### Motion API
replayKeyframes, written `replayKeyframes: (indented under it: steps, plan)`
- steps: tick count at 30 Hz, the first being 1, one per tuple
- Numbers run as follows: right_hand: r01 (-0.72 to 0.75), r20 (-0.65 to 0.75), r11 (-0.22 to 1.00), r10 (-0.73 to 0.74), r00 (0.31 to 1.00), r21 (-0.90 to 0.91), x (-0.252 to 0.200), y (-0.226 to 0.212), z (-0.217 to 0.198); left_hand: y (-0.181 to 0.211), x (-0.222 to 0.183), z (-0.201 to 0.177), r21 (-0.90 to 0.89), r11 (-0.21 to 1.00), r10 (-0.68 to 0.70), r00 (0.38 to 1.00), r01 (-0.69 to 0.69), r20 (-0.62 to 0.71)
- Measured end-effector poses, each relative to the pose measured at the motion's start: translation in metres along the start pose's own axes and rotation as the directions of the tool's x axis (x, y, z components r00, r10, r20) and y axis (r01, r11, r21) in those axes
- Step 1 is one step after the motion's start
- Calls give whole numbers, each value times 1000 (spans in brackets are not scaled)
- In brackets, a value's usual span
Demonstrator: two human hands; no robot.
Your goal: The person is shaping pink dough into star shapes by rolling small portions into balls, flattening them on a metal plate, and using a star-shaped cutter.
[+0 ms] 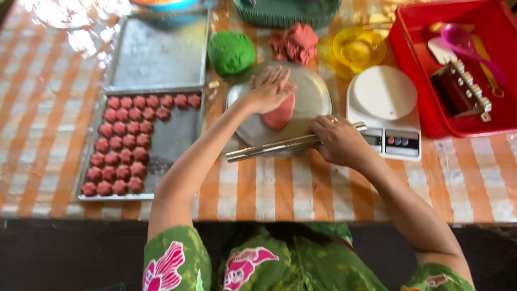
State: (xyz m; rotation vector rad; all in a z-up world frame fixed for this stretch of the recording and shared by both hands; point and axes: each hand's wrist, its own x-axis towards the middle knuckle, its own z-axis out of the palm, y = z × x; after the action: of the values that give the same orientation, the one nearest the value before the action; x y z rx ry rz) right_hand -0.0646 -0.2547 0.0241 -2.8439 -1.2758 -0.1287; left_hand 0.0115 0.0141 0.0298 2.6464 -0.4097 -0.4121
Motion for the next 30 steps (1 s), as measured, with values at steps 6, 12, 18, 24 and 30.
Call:
replayKeyframes:
  steps: [6, 12, 18, 24, 30]
  plan:
    - [-169, -59, 979, 176, 983, 111, 21, 6, -31, 12, -57, -87, -91, 995, 15, 988, -29, -155]
    - [-66, -266, 990, 30, 963, -128, 83, 31, 3, 8, -60, -84, 202, 966, -149, 986, 162, -78]
    - [-132, -142, 991, 130, 981, -8, 105, 38, 16, -41, -16, -49, 248, 954, -176, 984, 166, 18]
    - [-62, -334, 968, 143, 932, 243, 139, 77, 16, -31, -13, -54, 217, 973, -25, 964, 84, -263]
    - [-402, -27, 840, 441, 897, 364, 160, 56, -2, -35, 1, -45, 156, 979, -71, 941, 129, -331]
